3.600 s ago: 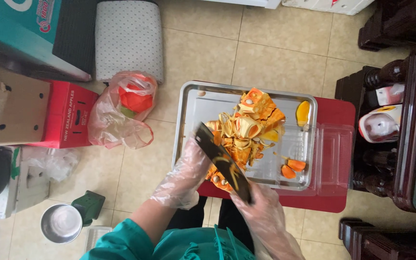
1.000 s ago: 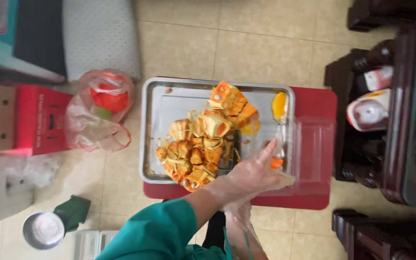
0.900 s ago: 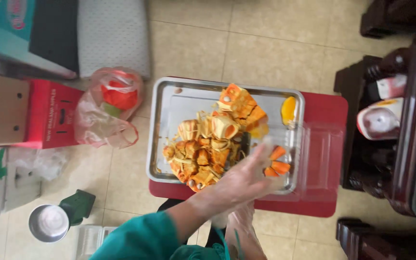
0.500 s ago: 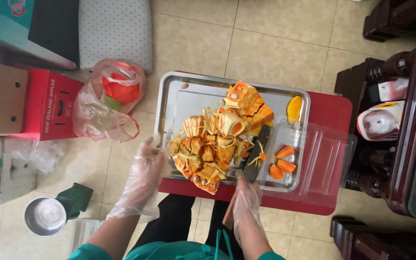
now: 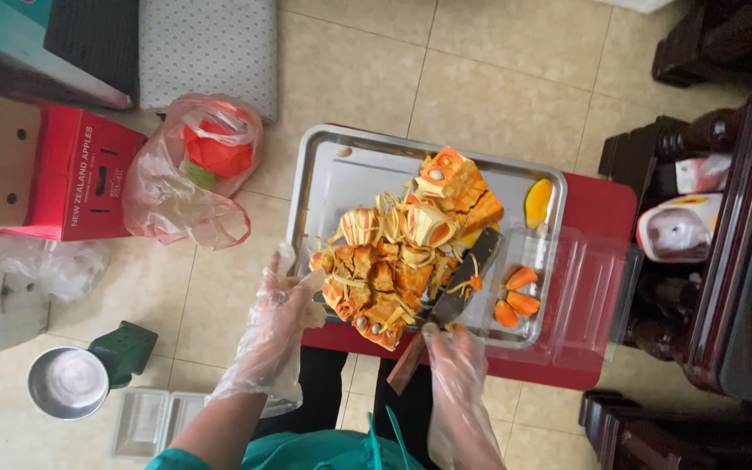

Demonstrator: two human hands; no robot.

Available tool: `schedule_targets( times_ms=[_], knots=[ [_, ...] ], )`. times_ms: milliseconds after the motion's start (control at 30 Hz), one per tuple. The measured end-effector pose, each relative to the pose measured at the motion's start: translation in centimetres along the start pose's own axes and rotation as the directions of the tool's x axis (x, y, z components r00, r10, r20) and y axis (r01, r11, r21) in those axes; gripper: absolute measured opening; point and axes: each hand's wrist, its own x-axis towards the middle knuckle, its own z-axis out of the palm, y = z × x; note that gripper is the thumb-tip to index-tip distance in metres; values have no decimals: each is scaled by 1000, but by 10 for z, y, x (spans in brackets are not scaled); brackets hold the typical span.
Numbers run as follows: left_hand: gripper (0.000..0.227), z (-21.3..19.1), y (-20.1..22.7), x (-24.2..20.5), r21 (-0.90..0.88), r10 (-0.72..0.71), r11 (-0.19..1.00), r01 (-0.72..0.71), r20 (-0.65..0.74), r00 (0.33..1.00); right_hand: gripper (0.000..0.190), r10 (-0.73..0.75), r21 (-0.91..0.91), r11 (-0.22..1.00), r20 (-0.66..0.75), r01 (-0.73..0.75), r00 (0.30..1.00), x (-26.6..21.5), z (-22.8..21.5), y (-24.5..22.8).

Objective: Preparing jackfruit segments and removing the core using a knife

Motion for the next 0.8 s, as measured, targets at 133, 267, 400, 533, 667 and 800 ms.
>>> schedule_targets(
  times_ms=[133,267,400,533,667,800],
  knots=[
    [113,-14,13,-2,74,-35,997,34,5,999,48,-427,320,808,-259,494,866,-29,-36,-47],
    [126,-20,-12,12,-166,87,983,-79,41,995,78,-855,-380,446,-448,810,261,64,-32,-81],
    [124,-31,-19,14,-250,109,963,-101,18,994,73,-818,-345,569,-329,746,472,131,-16,-102],
    [119,-47,-30,22,-206,112,973,-103,33,993,66,-608,-298,780,-151,551,779,103,-25,-117],
    [105,-45,-58,40,-294,142,947,-126,31,989,60,-551,-194,834,-253,517,795,44,-39,-113],
    [102,-26,9,-22,-283,143,952,-116,77,987,74,-425,202,884,-25,421,905,-20,-77,-103]
  ],
)
